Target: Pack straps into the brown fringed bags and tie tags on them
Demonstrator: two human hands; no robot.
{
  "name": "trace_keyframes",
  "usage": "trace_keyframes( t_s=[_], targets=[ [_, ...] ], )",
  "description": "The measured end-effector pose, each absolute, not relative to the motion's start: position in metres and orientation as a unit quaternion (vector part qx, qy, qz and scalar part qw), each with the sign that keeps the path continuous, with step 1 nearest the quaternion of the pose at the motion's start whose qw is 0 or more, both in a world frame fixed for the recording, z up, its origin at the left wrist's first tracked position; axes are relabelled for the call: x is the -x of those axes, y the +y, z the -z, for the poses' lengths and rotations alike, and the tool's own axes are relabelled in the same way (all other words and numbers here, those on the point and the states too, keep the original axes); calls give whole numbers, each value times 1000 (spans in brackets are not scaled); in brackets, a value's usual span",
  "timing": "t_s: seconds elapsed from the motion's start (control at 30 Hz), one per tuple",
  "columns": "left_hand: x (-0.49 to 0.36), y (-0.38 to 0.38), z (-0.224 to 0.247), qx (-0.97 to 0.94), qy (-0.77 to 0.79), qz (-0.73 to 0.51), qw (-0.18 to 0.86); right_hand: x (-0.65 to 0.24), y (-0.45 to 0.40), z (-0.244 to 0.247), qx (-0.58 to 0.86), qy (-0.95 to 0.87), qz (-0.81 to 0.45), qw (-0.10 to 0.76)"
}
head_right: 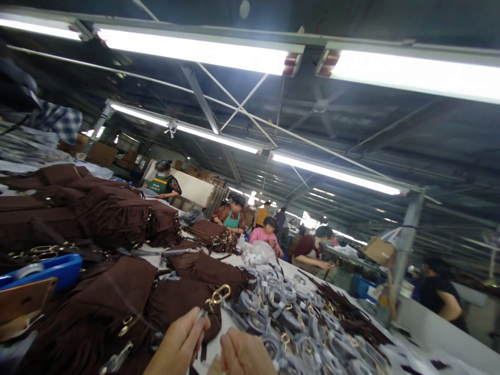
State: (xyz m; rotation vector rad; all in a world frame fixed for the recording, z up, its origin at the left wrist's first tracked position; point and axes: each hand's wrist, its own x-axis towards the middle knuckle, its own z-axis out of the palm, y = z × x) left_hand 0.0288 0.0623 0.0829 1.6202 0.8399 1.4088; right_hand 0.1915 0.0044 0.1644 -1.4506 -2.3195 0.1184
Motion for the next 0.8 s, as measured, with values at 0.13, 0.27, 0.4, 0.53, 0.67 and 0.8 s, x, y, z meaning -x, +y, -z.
trace_keyframes(
  t_s=[0.13, 0.27, 0.4, 0.53, 0.67, 0.8],
  targets=[
    [-27, 54, -85, -675, 334, -555, 353, -179, 4, -171, 529, -826, -39, 193],
    [-27, 39, -86, -670, 294, -545, 409, -162, 5, -175, 554, -806, -78, 193],
    [-31, 26, -90, -623, 243, -499, 551, -158, 1, -169, 542, -801, -136, 215],
    [-36, 18, -92, -570, 232, -497, 612, -160, -9, -155, 528, -800, -179, 221],
    [-36, 13, -85, -595, 289, -477, 579, -165, -15, -139, 552, -783, -148, 245],
    [-20, 14, -99, -707, 320, -472, 418, -172, -23, -124, 556, -762, -48, 330]
  ],
)
